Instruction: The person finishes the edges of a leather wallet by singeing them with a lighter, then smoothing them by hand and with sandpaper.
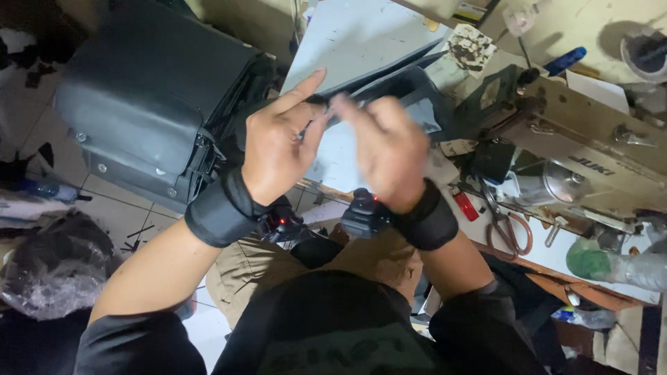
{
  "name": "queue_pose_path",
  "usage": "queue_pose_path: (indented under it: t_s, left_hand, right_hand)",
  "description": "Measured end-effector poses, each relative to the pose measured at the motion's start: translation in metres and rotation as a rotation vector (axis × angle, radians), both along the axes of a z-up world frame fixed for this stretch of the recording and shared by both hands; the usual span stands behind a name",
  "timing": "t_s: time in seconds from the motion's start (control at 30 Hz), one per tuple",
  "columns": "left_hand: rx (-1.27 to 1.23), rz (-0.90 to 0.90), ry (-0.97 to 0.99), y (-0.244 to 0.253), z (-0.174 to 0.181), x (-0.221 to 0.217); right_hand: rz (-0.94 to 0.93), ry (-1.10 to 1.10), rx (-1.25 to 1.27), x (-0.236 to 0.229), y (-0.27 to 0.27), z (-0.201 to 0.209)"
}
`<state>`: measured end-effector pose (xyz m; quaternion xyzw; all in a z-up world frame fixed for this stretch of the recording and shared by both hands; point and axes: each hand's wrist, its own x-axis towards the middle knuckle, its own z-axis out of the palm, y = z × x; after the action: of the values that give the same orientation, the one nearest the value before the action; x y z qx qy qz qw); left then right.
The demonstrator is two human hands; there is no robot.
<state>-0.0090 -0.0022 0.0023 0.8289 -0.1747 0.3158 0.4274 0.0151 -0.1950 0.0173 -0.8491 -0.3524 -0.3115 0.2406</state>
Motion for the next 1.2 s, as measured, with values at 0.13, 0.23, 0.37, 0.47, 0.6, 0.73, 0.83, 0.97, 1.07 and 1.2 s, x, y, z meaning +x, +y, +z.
queue_pose_path:
  t_s: [0.13,0.23,0.37,0.47,0.6,0.73,0.83,0.97,1.07,1.2]
  left_hand:
    - [0.047,-0.027,-0.044,0.008,0.012,-0.009]
    - [0.017,-0.041,0.110,0.010,0.025,-0.013]
    - [0.247,0.002,0.001,0.010,0.027,-0.005]
    - [0.240,-0.004,0.024,0.013,0.025,-0.002]
    - [0.314,0.002,-0.015,0.005,0.029,0.007]
    - [0.310,-0.031,0.044,0.007,0.028,0.010]
    - [0.308,-0.042,0.043,0.007,0.026,0.009]
    - [0.301,-0.057,0.006,0.008,0.030,0.008]
    - [0.329,-0.065,-0.015,0.010,0.032,0.004]
    - [0.426,-0.068,-0.077,0.008,0.035,0.005]
  right_hand:
    - [-0.092,0.028,0.078,0.021,-0.026,-0.009]
    - [-0.153,0.029,0.124,0.015,-0.016,-0.013]
    - [-0.086,-0.003,0.142,0.009,-0.003,-0.019]
    - [-0.097,0.060,0.281,0.021,0.001,-0.026]
    - [-0.119,0.143,0.404,0.016,0.008,-0.033]
    - [-0.077,0.047,0.309,0.036,-0.008,-0.047]
    - [-0.122,0.017,0.332,0.031,-0.005,-0.043]
    - [-0.141,-0.056,0.258,0.030,-0.006,-0.042]
    - [-0.146,0.042,0.369,0.032,0.001,-0.043]
    - [-0.107,0.058,0.400,0.021,0.009,-0.038]
